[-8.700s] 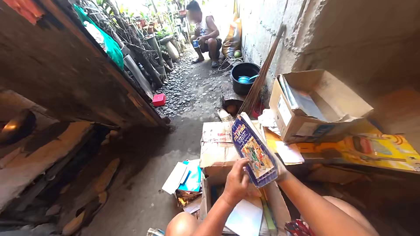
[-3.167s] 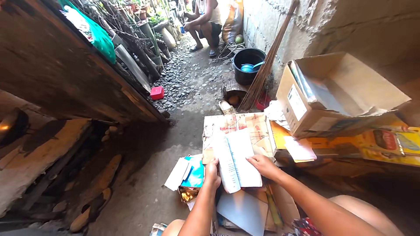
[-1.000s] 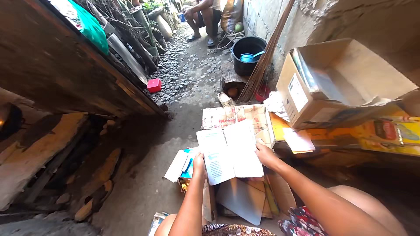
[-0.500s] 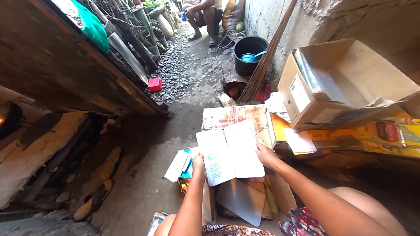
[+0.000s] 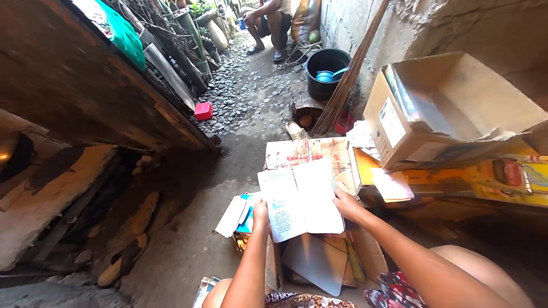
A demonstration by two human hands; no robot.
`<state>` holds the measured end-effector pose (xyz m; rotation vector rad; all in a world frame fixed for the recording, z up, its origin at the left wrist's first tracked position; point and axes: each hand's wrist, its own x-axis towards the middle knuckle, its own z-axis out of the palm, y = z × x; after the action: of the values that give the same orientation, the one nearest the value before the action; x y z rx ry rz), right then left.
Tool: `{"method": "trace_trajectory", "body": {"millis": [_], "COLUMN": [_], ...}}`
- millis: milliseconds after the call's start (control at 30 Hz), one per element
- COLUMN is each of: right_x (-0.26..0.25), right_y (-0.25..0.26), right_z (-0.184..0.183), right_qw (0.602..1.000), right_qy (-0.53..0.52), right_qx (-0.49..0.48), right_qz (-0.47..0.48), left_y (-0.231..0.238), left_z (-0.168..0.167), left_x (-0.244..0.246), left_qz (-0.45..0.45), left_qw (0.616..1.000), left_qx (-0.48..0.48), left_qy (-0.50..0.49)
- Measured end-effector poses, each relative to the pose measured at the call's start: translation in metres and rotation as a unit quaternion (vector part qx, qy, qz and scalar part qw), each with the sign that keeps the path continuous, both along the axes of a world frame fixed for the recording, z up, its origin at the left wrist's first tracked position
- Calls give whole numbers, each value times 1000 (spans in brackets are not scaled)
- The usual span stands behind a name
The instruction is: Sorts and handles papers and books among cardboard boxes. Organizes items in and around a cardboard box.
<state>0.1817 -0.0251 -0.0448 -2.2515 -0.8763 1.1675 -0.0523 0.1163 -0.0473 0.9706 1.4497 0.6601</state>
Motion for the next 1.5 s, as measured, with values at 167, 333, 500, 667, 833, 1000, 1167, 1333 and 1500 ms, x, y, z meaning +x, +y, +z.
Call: {"method": "trace_trajectory", "body": {"millis": [167, 333, 500, 667, 833, 1000, 1167, 1333, 1500], "right_x": [2, 2, 3, 1, -1, -4, -6, -8, -10], "right_y": [-1, -2, -2, -2, -2, -2, -1, -1, -1], "right_z": [-1, -3, -9, -2, 4, 3, 6, 10, 13], "right_qw": [1000, 1000, 1000, 1000, 999, 998, 999, 999, 999], "right_qy": [0, 2, 8, -22, -37, -30, -24, -27, -32], "right_qx": [-6, 0, 16, 15, 22, 45, 44, 42, 35], "right_qz": [2, 0, -6, -3, -7, -16, -14, -7, 5], "left_y": [0, -1, -1, -1, -1, -2, -2, -2, 0], "left_z": [-2, 0, 0, -1, -4, 0, 2, 0, -2], "left_x": [1, 2, 2, 1, 1, 1, 2, 2, 2], "left_qz": [6, 8, 6, 3, 9, 3, 6, 7, 4], "left_qw": [1000, 1000, 1000, 1000, 1000, 1000, 1000, 1000, 1000], "left_qx": [3, 1, 1, 0, 10, 7, 8, 3, 5], "left_qy": [-5, -6, -5, -9, -19, -11, -8, -6, 0]}}
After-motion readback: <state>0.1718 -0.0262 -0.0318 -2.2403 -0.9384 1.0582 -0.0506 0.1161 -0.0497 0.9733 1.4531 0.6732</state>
